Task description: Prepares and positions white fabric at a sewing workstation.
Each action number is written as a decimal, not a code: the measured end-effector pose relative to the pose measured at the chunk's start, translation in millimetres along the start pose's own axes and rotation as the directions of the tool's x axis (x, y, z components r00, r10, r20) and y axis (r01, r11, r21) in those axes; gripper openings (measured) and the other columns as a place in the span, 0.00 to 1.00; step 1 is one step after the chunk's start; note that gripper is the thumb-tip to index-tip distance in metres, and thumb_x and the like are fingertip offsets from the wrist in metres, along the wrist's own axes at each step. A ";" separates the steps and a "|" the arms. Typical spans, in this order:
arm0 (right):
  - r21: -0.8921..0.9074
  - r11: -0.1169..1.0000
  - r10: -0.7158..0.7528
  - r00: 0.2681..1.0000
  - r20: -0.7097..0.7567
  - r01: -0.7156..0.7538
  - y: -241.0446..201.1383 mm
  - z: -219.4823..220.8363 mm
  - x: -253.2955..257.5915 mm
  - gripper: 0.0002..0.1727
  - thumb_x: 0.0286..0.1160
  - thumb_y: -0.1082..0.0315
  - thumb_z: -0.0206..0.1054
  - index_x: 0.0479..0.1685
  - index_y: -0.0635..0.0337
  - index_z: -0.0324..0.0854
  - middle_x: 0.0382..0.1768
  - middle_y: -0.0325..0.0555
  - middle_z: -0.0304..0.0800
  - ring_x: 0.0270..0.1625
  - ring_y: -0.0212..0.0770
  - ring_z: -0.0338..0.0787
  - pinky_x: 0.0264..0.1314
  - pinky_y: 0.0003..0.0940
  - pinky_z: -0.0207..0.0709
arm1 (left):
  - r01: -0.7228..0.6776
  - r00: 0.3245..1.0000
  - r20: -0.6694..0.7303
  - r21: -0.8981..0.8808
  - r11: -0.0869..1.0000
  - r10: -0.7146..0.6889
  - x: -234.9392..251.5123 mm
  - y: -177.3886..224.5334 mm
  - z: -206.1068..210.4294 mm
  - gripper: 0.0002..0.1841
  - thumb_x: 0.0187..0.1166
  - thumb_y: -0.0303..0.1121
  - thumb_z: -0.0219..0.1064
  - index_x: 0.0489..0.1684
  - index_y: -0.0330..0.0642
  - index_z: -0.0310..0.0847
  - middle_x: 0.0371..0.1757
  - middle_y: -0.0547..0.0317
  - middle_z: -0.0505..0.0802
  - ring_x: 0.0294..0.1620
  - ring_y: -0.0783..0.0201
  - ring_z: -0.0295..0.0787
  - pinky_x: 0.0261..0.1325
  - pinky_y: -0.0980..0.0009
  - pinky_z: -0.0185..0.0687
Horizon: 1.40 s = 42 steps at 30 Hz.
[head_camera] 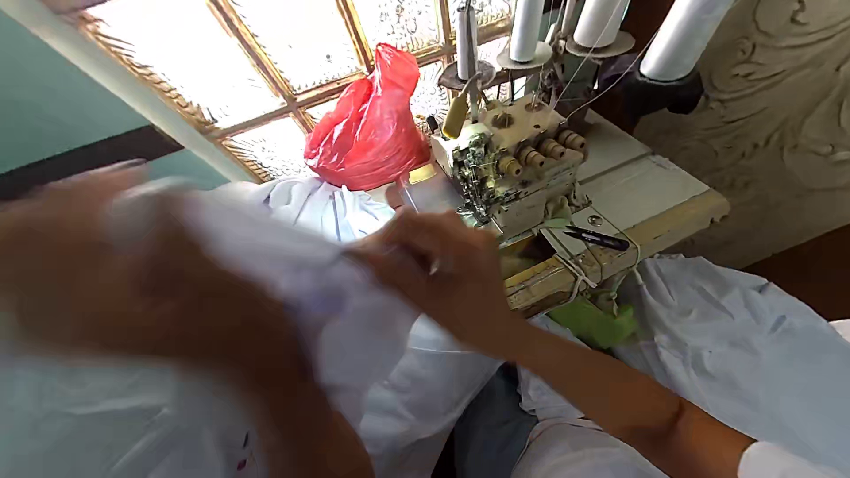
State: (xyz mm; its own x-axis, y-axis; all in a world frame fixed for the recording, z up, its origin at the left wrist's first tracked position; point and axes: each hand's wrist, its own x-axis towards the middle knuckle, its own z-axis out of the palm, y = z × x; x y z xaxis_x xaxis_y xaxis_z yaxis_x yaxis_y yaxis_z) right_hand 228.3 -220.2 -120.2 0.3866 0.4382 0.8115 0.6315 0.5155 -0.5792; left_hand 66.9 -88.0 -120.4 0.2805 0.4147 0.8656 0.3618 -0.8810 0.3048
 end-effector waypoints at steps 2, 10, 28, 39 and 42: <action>-0.076 0.948 0.304 0.949 -0.081 -0.310 53.0 -21.7 -13.7 0.09 0.71 0.68 0.74 0.29 0.65 0.85 0.21 0.39 0.85 0.23 0.25 0.80 0.27 0.23 0.74 | -0.147 0.963 0.242 0.124 0.981 0.114 40.9 46.6 67.9 0.20 0.90 0.34 0.58 0.49 0.19 0.85 0.51 0.24 0.91 0.55 0.33 0.89 0.61 0.41 0.76; 0.188 0.407 0.913 0.392 -0.115 -0.894 99.4 -80.1 -77.8 0.15 0.75 0.68 0.74 0.24 0.55 0.73 0.17 0.35 0.72 0.17 0.25 0.69 0.21 0.21 0.63 | 0.119 0.348 0.867 0.337 0.934 -0.358 28.3 76.1 193.6 0.12 0.80 0.37 0.69 0.35 0.35 0.87 0.40 0.37 0.91 0.51 0.36 0.87 0.51 0.33 0.74; 0.085 0.551 0.834 0.543 -0.101 -0.831 110.1 -69.8 -67.6 0.14 0.80 0.62 0.72 0.53 0.59 0.76 0.19 0.44 0.73 0.16 0.36 0.68 0.19 0.31 0.64 | 0.032 0.916 0.371 0.308 0.951 -0.151 -76.8 79.9 85.2 0.21 0.79 0.40 0.67 0.60 0.30 0.86 0.68 0.28 0.85 0.71 0.28 0.77 0.73 0.35 0.65; -0.088 0.612 0.785 0.618 -0.048 -0.786 109.8 -76.5 -69.6 0.14 0.84 0.62 0.68 0.57 0.60 0.73 0.21 0.46 0.76 0.18 0.40 0.73 0.20 0.36 0.68 | 0.173 0.882 0.282 0.552 0.816 -0.378 -87.1 -22.7 54.6 0.14 0.79 0.16 0.56 0.49 0.23 0.89 0.52 0.23 0.89 0.55 0.29 0.89 0.58 0.40 0.81; -0.464 0.686 0.605 0.794 -0.065 -0.561 104.4 -82.1 -67.8 0.14 0.86 0.65 0.65 0.59 0.67 0.77 0.32 0.55 0.87 0.31 0.55 0.87 0.35 0.55 0.79 | 0.125 0.769 0.441 0.607 0.785 -0.463 -90.9 -41.1 69.4 0.13 0.79 0.18 0.58 0.51 0.26 0.90 0.55 0.24 0.90 0.61 0.25 0.85 0.64 0.31 0.72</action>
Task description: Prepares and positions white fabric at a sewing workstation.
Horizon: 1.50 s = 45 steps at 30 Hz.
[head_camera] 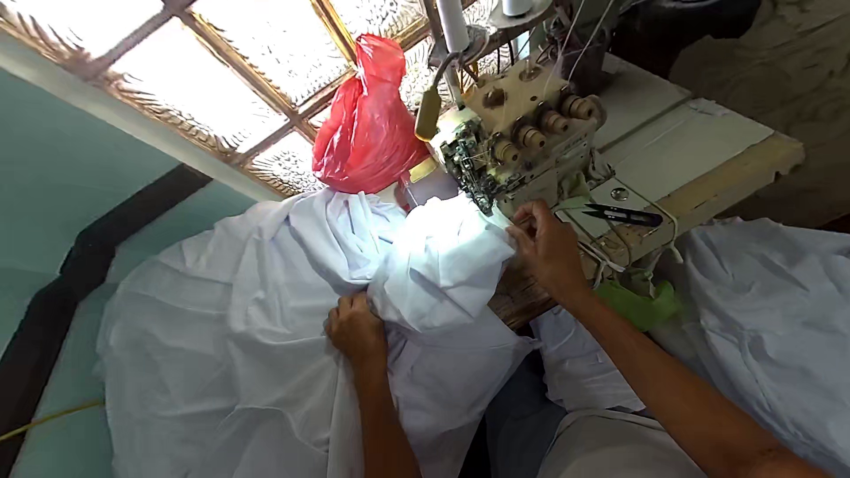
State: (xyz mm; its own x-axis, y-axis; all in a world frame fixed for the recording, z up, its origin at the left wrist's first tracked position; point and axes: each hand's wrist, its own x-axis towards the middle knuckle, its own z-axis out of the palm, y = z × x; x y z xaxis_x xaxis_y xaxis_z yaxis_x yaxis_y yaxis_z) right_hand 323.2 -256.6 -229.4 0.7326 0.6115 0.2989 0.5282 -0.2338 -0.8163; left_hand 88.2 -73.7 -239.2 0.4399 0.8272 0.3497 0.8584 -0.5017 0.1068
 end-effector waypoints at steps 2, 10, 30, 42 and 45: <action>-0.198 0.959 -0.230 0.964 -0.129 0.202 -0.6 -3.7 -6.3 0.14 0.81 0.68 0.66 0.55 0.71 0.81 0.44 0.61 0.89 0.46 0.63 0.89 0.51 0.63 0.77 | -0.042 0.996 -0.078 -0.084 0.996 0.036 -14.1 8.9 -14.2 0.15 0.81 0.20 0.56 0.55 0.26 0.89 0.58 0.27 0.91 0.64 0.26 0.85 0.68 0.31 0.72; -0.252 0.646 -0.732 0.678 0.063 0.721 -15.8 36.9 -15.7 0.05 0.69 0.65 0.71 0.33 0.53 0.93 0.43 0.46 0.94 0.52 0.52 0.90 0.67 0.54 0.73 | -0.020 0.984 -0.146 -0.646 0.763 -0.098 -67.0 70.9 -31.2 0.31 0.78 0.35 0.68 0.72 0.17 0.69 0.39 0.45 0.93 0.36 0.69 0.90 0.42 0.73 0.84; -0.233 0.905 -0.397 0.903 -0.165 0.355 14.0 -1.6 -5.2 0.10 0.71 0.74 0.66 0.45 0.72 0.87 0.47 0.63 0.89 0.50 0.62 0.90 0.52 0.56 0.83 | -0.041 0.998 -0.058 -0.303 0.952 0.024 -48.7 42.1 2.5 0.07 0.72 0.20 0.69 0.42 0.24 0.88 0.42 0.31 0.91 0.45 0.33 0.90 0.53 0.36 0.81; -0.349 0.848 -0.461 0.880 -0.112 0.399 20.4 16.5 2.5 0.05 0.64 0.77 0.69 0.34 0.71 0.89 0.34 0.61 0.91 0.34 0.59 0.93 0.31 0.50 0.85 | -0.317 0.941 -0.066 -0.522 0.792 0.333 -97.3 75.3 -63.4 0.08 0.75 0.27 0.67 0.36 0.31 0.90 0.36 0.48 0.94 0.39 0.55 0.94 0.46 0.58 0.88; -0.130 0.955 -0.278 0.957 -0.076 0.267 13.1 -2.1 -0.4 0.05 0.66 0.77 0.70 0.36 0.69 0.90 0.33 0.57 0.92 0.32 0.54 0.92 0.32 0.52 0.84 | -0.357 0.878 -0.006 -0.672 0.648 0.478 -112.9 96.3 -50.5 0.07 0.73 0.27 0.68 0.35 0.34 0.91 0.32 0.54 0.94 0.33 0.65 0.92 0.41 0.70 0.89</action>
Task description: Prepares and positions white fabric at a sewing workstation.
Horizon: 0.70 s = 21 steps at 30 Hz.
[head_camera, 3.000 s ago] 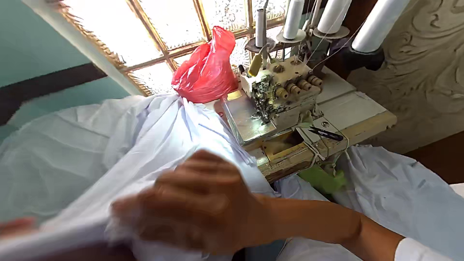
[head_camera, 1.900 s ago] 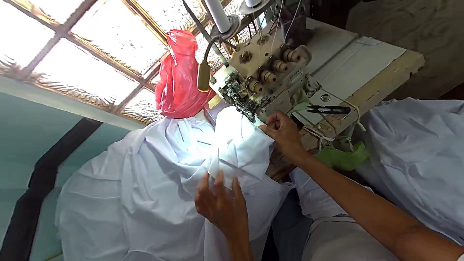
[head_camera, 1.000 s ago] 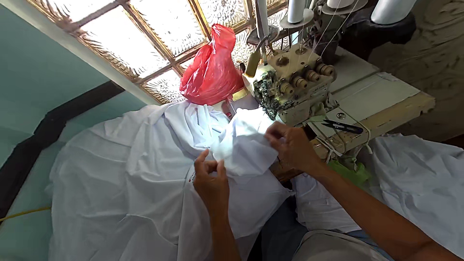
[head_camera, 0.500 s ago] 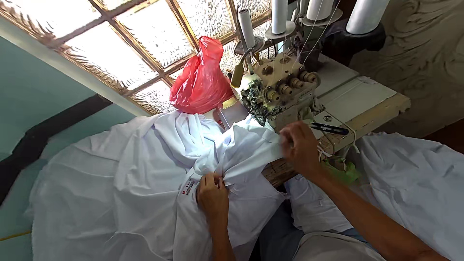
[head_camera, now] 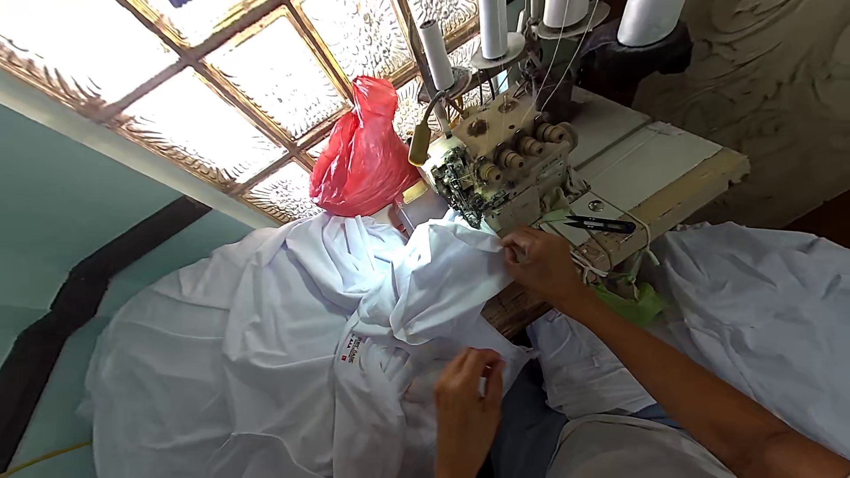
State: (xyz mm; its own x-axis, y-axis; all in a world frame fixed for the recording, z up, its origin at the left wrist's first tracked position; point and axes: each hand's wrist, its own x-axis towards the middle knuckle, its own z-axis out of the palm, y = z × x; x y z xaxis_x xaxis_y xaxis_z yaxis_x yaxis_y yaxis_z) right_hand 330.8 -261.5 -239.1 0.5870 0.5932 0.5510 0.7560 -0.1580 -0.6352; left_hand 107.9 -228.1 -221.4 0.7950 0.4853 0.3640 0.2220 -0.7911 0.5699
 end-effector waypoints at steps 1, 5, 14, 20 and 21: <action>0.117 0.986 0.115 0.992 0.055 -0.120 -1.4 -9.8 2.4 0.06 0.69 0.77 0.70 0.39 0.68 0.90 0.32 0.54 0.92 0.31 0.49 0.90 0.33 0.49 0.82 | -0.017 0.998 0.052 -0.058 0.998 0.020 -0.6 2.3 8.4 0.06 0.73 0.26 0.68 0.35 0.34 0.91 0.32 0.54 0.94 0.32 0.66 0.92 0.40 0.71 0.89; 0.639 0.341 0.507 0.708 0.493 -0.689 26.3 -27.3 18.3 0.07 0.87 0.73 0.55 0.45 0.59 0.80 0.31 0.36 0.85 0.30 0.26 0.84 0.35 0.23 0.81 | -0.039 0.980 0.188 -0.154 0.987 0.068 -0.1 9.5 30.3 0.05 0.73 0.26 0.68 0.36 0.35 0.91 0.32 0.54 0.94 0.31 0.65 0.92 0.38 0.71 0.88; 0.673 0.237 0.417 0.699 0.581 -0.700 37.0 -25.4 -3.3 0.15 0.92 0.67 0.53 0.68 0.63 0.74 0.48 0.43 0.87 0.45 0.31 0.88 0.51 0.30 0.84 | -0.017 0.967 0.249 -0.164 0.986 0.058 6.3 14.5 40.5 0.06 0.73 0.26 0.68 0.37 0.34 0.91 0.34 0.53 0.95 0.33 0.65 0.93 0.42 0.70 0.89; 0.601 0.545 0.332 0.809 0.486 -0.585 10.3 -38.4 6.0 0.16 0.90 0.63 0.59 0.37 0.63 0.87 0.27 0.37 0.82 0.29 0.26 0.79 0.35 0.25 0.75 | 0.073 0.904 0.428 -0.168 0.983 0.006 13.1 22.2 36.0 0.09 0.78 0.27 0.65 0.39 0.33 0.92 0.30 0.54 0.94 0.25 0.67 0.89 0.32 0.71 0.84; 0.647 0.588 0.194 0.861 0.470 -0.485 -1.1 -48.5 10.8 0.15 0.89 0.66 0.59 0.37 0.63 0.88 0.27 0.35 0.85 0.30 0.22 0.81 0.37 0.22 0.77 | 0.146 0.869 0.494 -0.188 0.971 -0.035 20.8 22.2 32.3 0.11 0.81 0.27 0.62 0.43 0.31 0.91 0.32 0.52 0.95 0.23 0.69 0.87 0.30 0.72 0.83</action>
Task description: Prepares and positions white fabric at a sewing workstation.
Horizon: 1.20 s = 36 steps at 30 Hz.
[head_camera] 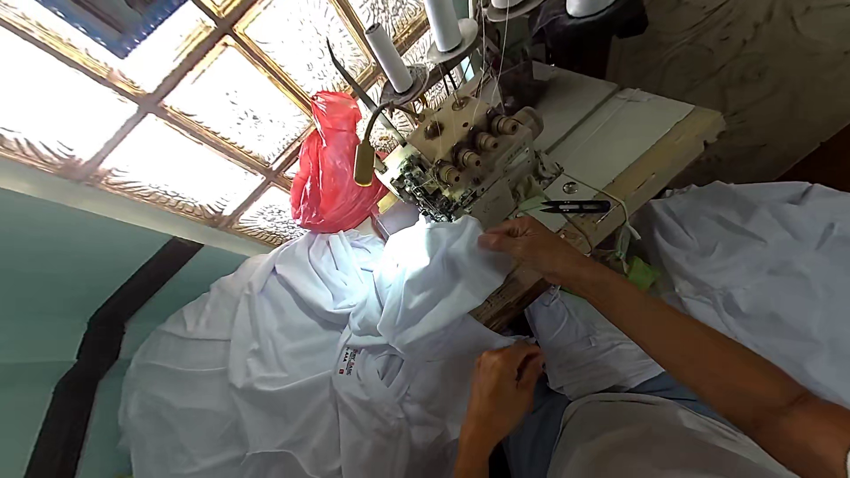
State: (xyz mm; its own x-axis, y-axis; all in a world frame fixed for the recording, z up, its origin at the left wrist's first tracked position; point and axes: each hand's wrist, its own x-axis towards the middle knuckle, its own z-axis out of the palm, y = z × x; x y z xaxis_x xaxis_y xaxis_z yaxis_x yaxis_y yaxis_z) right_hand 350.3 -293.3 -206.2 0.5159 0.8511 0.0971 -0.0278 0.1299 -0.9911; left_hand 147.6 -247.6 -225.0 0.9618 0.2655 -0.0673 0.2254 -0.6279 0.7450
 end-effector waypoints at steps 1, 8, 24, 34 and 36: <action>0.020 0.990 -0.144 0.982 0.122 0.142 -16.8 2.5 -1.0 0.14 0.86 0.70 0.58 0.36 0.64 0.88 0.28 0.32 0.87 0.32 0.19 0.83 0.39 0.19 0.79 | 0.067 0.997 0.044 -0.060 0.996 -0.064 6.7 1.3 -8.9 0.13 0.85 0.27 0.60 0.49 0.29 0.90 0.37 0.50 0.95 0.23 0.70 0.86 0.30 0.72 0.83; 0.069 0.765 -0.589 0.653 0.476 0.640 -85.6 15.3 6.7 0.09 0.86 0.77 0.54 0.45 0.73 0.80 0.27 0.41 0.78 0.29 0.23 0.74 0.34 0.17 0.66 | 0.488 0.846 -0.435 0.398 0.777 -0.308 46.6 0.7 -101.7 0.18 0.84 0.29 0.63 0.61 0.18 0.82 0.60 0.26 0.89 0.68 0.42 0.86 0.75 0.45 0.71; -0.146 0.742 -0.555 0.722 0.414 0.654 -53.0 4.8 18.1 0.21 0.70 0.82 0.65 0.65 0.70 0.86 0.57 0.60 0.91 0.61 0.47 0.90 0.64 0.33 0.80 | 0.376 0.907 -0.175 0.746 0.550 -0.382 29.6 -35.8 -162.2 0.21 0.86 0.39 0.64 0.62 0.25 0.84 0.64 0.24 0.87 0.73 0.30 0.80 0.76 0.33 0.67; -0.278 0.739 -0.481 0.770 0.419 0.613 -18.7 59.8 72.4 0.27 0.63 0.93 0.57 0.60 0.69 0.89 0.53 0.63 0.93 0.56 0.56 0.91 0.62 0.48 0.80 | 0.364 0.904 -0.122 0.722 0.589 -0.410 16.2 -27.2 -160.3 0.24 0.85 0.42 0.64 0.66 0.25 0.83 0.68 0.25 0.86 0.78 0.32 0.76 0.82 0.37 0.61; -0.287 0.755 -0.456 0.786 0.418 0.590 -21.9 55.7 67.3 0.26 0.65 0.93 0.56 0.61 0.69 0.89 0.53 0.62 0.92 0.56 0.55 0.91 0.62 0.46 0.80 | 0.340 0.919 -0.102 0.696 0.633 -0.382 16.9 -45.5 -156.8 0.26 0.85 0.44 0.65 0.66 0.26 0.83 0.68 0.27 0.87 0.78 0.33 0.77 0.82 0.38 0.61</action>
State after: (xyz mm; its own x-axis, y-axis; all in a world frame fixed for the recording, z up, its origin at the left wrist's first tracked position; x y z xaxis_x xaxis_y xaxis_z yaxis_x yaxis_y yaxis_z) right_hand 337.9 -210.5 -173.0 0.0602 0.8222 0.5660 0.5292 0.4545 -0.7165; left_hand 129.2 -99.8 -155.9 0.7815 0.5581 -0.2790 0.5779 -0.8160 -0.0134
